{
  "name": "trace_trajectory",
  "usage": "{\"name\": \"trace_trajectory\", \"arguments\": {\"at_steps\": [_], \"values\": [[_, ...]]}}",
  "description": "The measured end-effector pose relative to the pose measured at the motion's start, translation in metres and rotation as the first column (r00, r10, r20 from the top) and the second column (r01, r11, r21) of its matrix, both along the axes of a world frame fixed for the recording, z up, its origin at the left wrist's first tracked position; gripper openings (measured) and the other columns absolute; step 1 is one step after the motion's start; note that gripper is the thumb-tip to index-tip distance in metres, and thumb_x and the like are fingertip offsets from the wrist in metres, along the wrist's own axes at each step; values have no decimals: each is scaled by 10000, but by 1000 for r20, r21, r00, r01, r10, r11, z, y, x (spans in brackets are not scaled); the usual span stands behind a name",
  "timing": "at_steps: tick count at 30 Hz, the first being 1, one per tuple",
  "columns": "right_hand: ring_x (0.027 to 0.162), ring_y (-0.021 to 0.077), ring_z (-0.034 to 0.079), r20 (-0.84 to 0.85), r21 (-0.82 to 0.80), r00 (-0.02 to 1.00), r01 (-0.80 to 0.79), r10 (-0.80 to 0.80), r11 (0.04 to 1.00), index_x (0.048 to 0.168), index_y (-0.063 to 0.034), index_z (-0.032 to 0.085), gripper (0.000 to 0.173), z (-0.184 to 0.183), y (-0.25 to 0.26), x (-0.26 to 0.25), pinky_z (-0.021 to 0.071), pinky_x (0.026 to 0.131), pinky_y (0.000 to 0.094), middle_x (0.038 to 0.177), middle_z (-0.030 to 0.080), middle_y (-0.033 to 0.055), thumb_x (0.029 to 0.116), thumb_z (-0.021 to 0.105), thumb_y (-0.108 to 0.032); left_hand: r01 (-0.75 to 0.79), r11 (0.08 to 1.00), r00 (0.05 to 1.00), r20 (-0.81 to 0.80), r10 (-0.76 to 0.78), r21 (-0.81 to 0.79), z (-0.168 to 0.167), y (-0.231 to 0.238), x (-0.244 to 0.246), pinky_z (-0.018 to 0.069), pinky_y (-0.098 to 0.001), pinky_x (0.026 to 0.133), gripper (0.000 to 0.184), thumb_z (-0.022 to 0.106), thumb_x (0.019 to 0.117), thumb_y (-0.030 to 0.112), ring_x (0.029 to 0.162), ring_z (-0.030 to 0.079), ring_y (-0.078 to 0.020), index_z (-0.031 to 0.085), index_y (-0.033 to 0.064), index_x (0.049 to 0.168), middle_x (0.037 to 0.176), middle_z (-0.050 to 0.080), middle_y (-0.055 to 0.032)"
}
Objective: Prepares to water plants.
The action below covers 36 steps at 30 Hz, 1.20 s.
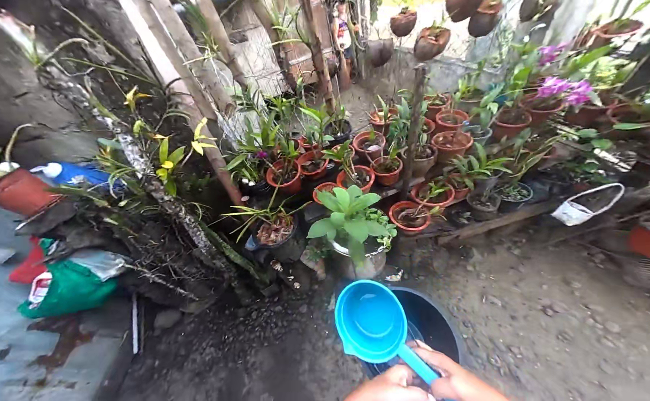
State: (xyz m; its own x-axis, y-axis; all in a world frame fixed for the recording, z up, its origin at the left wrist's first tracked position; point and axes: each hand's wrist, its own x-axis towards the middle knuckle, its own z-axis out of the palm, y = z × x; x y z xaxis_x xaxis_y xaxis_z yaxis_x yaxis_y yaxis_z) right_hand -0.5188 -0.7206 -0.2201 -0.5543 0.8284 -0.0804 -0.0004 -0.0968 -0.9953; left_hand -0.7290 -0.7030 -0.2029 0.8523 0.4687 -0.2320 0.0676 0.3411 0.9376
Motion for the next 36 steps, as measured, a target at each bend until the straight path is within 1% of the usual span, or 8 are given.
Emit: {"name": "trace_trajectory", "arguments": {"at_steps": [9,13,18,20,25,29,32,36], "values": [[1229,192,569,-12,-53,999,-34,33,998,1249,-10,671,499,4,-9,-40,506,1026,367,1386,561,134,754,630,-55,-48,999,999,-18,48,-20,6,-17,-39,530,-275,948,238,546,996,72,981,662,-30,632,-34,1191,1068,724,-22],[1178,196,602,3,-82,999,35,-35,996,1180,3,692,479,23,-12,-64,539,979,367,1332,597,131,706,641,-47,-116,993,993,-6,116,-9,3,-26,-56,524,-297,976,324,564,988,80,1033,655,-56,565,-52,1283,1134,702,-52],[1098,201,655,-127,-183,991,8,-32,983,1322,-33,616,582,14,-12,-97,579,920,389,1329,614,124,741,657,-48,-187,982,981,37,189,-41,-2,-38,-89,500,-336,1058,474,584,978,48,1164,633,-115,454,-62,1420,1294,654,-115],[1043,217,678,-177,-245,984,-27,-17,969,1361,-40,558,618,15,-14,-114,582,883,406,1251,662,127,754,663,-86,-216,975,975,37,217,-47,-3,-45,-106,497,-340,1065,498,579,967,31,1175,631,-122,431,-60,1434,1305,648,-120],[926,149,661,-126,-262,988,-121,90,957,1303,-95,508,581,25,-16,-165,549,770,347,1091,683,67,739,652,-80,-375,926,927,-49,373,-41,-11,-64,-148,534,-316,955,440,522,910,-64,1027,653,-83,475,-35,1346,1135,685,-51],[911,123,614,-65,-194,973,-228,219,954,1258,-91,559,522,31,-16,-203,521,750,334,1120,635,48,742,635,-71,-485,867,824,-273,497,115,-7,-77,-178,531,-281,816,127,546,950,4,815,622,-36,673,14,941,853,672,15],[1031,181,599,-33,-120,949,-314,312,942,1219,-34,610,493,32,-16,-227,519,825,374,1225,595,118,727,636,-47,-416,892,789,-416,452,179,0,-86,-200,518,-353,912,189,558,996,56,927,643,-110,705,-54,1042,974,710,-98],[1037,193,599,14,-50,909,-416,417,908,1145,-11,623,385,41,-14,-250,507,877,385,1168,613,127,760,629,-6,-606,777,714,-316,625,168,0,-104,-217,542,-264,906,180,577,957,-16,922,655,-30,664,-55,1110,970,715,-41]]}}
